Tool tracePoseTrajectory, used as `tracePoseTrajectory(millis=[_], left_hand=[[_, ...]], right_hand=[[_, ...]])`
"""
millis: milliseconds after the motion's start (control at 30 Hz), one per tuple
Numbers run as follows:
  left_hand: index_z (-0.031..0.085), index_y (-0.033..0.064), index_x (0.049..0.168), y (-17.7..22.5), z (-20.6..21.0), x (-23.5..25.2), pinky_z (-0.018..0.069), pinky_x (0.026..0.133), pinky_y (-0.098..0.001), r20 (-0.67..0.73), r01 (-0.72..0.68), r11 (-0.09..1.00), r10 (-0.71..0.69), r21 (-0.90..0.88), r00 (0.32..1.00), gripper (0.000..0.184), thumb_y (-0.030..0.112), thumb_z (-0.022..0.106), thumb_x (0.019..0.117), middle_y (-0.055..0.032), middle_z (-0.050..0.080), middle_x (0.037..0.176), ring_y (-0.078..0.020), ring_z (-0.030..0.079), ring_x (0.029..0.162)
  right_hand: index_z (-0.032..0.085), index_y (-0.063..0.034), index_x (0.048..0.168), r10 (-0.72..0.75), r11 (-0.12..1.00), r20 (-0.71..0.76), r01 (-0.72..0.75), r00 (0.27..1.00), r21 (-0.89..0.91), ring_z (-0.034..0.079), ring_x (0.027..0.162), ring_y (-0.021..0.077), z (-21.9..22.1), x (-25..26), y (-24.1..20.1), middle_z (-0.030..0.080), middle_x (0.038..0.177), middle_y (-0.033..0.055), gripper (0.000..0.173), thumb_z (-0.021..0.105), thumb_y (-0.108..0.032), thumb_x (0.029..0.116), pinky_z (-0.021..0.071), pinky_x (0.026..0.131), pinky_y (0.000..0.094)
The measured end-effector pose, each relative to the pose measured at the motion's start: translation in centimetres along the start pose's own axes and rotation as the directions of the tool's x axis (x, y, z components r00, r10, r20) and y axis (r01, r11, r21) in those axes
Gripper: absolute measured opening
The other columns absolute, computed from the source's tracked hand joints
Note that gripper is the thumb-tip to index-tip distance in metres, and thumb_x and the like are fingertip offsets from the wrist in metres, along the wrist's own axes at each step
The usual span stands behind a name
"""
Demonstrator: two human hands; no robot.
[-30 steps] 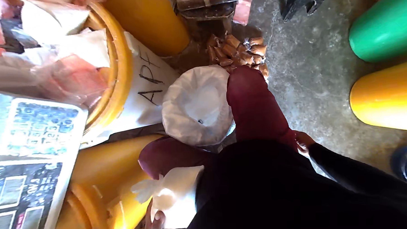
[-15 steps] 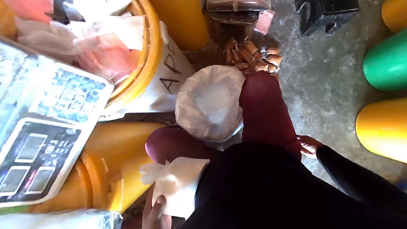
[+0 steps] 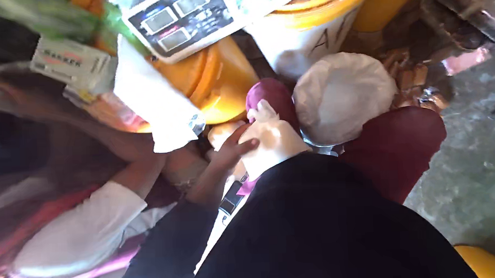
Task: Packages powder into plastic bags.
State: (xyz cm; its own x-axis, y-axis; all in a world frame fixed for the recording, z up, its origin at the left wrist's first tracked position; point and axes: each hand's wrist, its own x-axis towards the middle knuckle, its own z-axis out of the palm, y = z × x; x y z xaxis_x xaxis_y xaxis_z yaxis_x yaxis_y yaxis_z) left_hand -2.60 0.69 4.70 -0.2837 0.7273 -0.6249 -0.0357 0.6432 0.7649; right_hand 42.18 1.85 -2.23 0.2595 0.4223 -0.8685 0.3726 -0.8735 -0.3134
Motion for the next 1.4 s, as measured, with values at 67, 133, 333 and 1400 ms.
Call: tracePoseTrajectory(millis=[67,133,333,1400], left_hand=[[0.045,0.0112,0.148,0.0,-0.1,0.1,0.0586,0.083,-0.0286,0.037,0.002,1.000,-0.001,-0.017,0.999,0.068,0.023,0.070,0.0867,-0.0025,0.070,0.112,-0.0073,0.068,0.092],[0.044,0.0098,0.149,0.2,-0.3,0.1,0.0583,0.084,-0.0284,0.083,0.008,0.999,-0.005,-0.032,0.997,0.069,0.024,0.071,0.0861,-0.0027,0.070,0.112,-0.0076,0.068,0.093],[0.051,0.0115,0.137,0.3,-0.4,-0.1,0.0604,0.078,-0.0300,0.172,0.018,0.996,-0.002,-0.087,0.985,0.055,0.016,0.071,0.0864,-0.0029,0.070,0.105,-0.0103,0.069,0.087],[0.042,0.0147,0.153,0.0,0.1,-1.9,0.0589,0.088,-0.0340,0.130,-0.059,0.998,0.062,-0.028,0.990,0.096,0.025,0.086,0.0691,-0.0066,0.067,0.125,-0.0137,0.068,0.104]], right_hand=[[0.052,0.0109,0.129,0.029,0.996,-0.001,-0.029,1.000,-0.087,0.059,0.104,0.0185,-2.5,-0.4,-2.1,0.060,0.119,0.0199,0.027,0.046,0.002,0.1046,0.0496,0.093,0.0324],[0.056,0.0165,0.129,-0.414,0.878,-0.104,0.367,0.904,-0.308,0.064,0.108,0.0379,-6.7,3.9,0.1,0.062,0.123,0.0360,0.035,0.054,-0.008,0.1038,0.0525,0.092,0.0477],[0.047,0.0100,0.140,-0.907,0.411,0.007,0.890,0.421,-0.197,0.059,0.118,0.0124,-2.4,0.2,-17.9,0.058,0.131,0.0208,0.050,0.053,-0.024,0.1046,0.0492,0.102,0.0268],[0.068,-0.0075,0.122,-0.538,0.545,0.815,0.826,0.215,0.143,0.062,0.113,0.0152,18.8,-5.3,-22.5,0.063,0.129,0.0097,0.056,0.091,-0.019,0.0721,0.0549,0.096,0.0376]])
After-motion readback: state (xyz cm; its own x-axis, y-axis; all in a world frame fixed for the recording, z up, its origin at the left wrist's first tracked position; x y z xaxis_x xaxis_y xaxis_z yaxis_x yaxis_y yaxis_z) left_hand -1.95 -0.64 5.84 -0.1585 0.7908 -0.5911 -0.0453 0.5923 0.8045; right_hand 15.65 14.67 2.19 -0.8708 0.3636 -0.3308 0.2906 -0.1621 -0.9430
